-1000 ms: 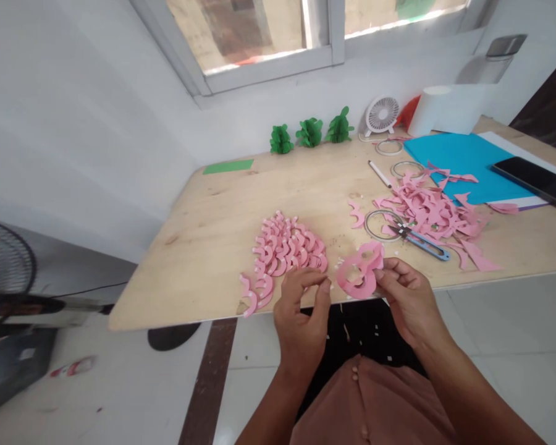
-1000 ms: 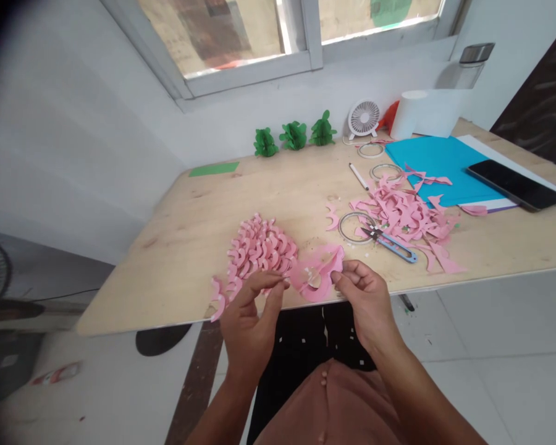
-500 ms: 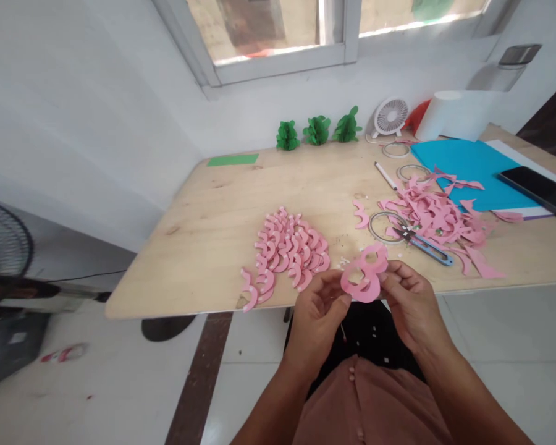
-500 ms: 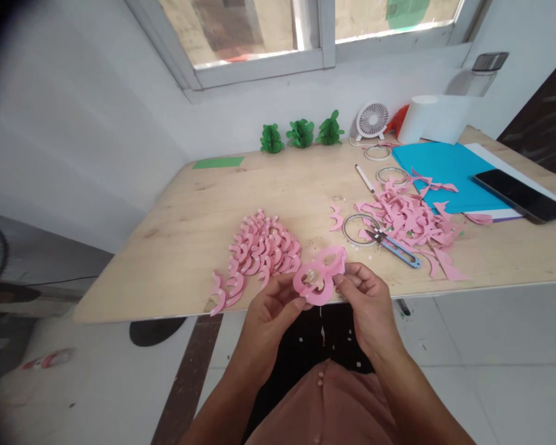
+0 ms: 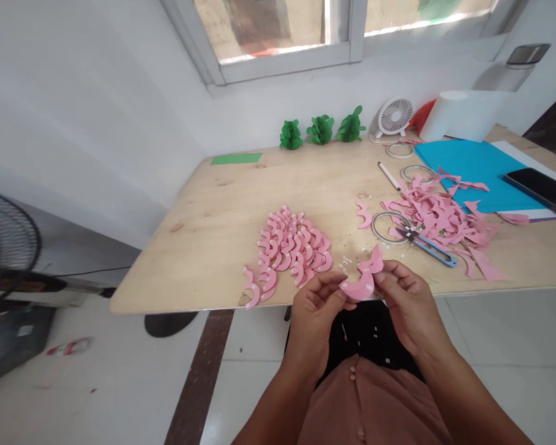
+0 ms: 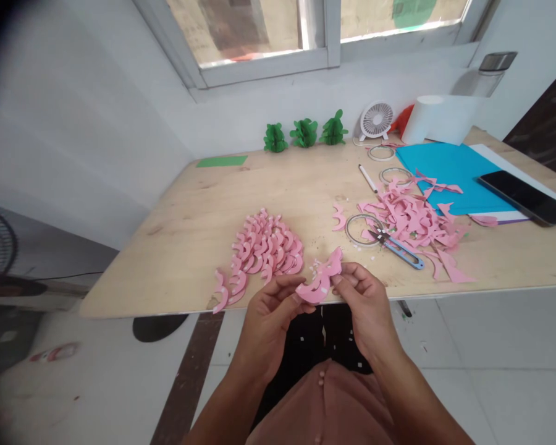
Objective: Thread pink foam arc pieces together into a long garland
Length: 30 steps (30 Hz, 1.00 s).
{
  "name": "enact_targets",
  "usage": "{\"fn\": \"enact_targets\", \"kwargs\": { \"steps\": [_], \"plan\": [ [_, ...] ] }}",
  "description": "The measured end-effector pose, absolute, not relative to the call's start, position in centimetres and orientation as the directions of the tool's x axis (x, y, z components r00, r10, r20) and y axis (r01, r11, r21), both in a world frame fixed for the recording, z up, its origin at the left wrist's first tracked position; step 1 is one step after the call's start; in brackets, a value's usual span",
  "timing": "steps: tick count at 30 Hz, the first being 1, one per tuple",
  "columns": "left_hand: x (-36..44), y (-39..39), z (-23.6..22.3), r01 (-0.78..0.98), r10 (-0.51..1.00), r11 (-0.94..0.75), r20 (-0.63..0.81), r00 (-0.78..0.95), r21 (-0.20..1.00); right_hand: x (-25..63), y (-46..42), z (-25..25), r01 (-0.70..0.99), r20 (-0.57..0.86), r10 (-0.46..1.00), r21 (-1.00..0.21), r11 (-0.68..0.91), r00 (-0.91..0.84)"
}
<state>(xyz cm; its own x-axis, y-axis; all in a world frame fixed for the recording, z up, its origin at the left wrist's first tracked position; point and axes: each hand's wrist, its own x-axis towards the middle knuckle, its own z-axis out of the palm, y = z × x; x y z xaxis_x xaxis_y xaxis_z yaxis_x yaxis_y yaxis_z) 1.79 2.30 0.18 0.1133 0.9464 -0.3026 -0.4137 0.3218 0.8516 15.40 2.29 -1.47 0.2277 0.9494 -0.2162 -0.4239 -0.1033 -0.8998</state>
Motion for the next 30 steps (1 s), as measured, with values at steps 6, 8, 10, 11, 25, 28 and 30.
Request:
{"fn": "enact_targets", "kwargs": {
  "steps": [6,8,10,11,25,28,30],
  "plan": [
    [1.9,2.2,0.0,-0.446,0.940,0.335,-0.324,0.102,0.830,15.2,2.0,-1.7,-0.411,-0.203,0.963,-0.904,-0.116,0.176],
    [1.9,2.2,0.1,-0.438,0.942,0.328,-0.324,0.088,0.837,15.1,1.8,-1.6,-0.423,-0.211,0.964,-0.898,-0.124,0.165],
    [2.0,2.2,0.2,-0.429,0.945,0.315,-0.319,0.066,0.846,15.0,1.6,-1.5,-0.444,-0.221,0.964,-0.886,-0.135,0.148],
    [2.1,2.2,0.2,-0.426,0.948,0.306,-0.314,0.053,0.852,15.0,1.6,-1.5,-0.457,-0.225,0.964,-0.878,-0.139,0.139],
    [2.0,2.0,-0.5,-0.331,0.989,0.112,-0.136,-0.051,0.937,14.5,1.1,-0.6,-0.451,-0.214,0.972,-0.880,-0.151,0.093],
    [1.9,1.9,-0.5,-0.285,0.993,0.083,-0.103,-0.056,0.955,14.3,1.1,-0.2,-0.422,-0.211,0.974,-0.893,-0.155,0.088],
    [1.8,1.8,-0.5,-0.249,0.995,0.059,-0.076,-0.059,0.967,14.2,1.1,0.0,-0.396,-0.204,0.974,-0.906,-0.150,0.098]
  ]
}}
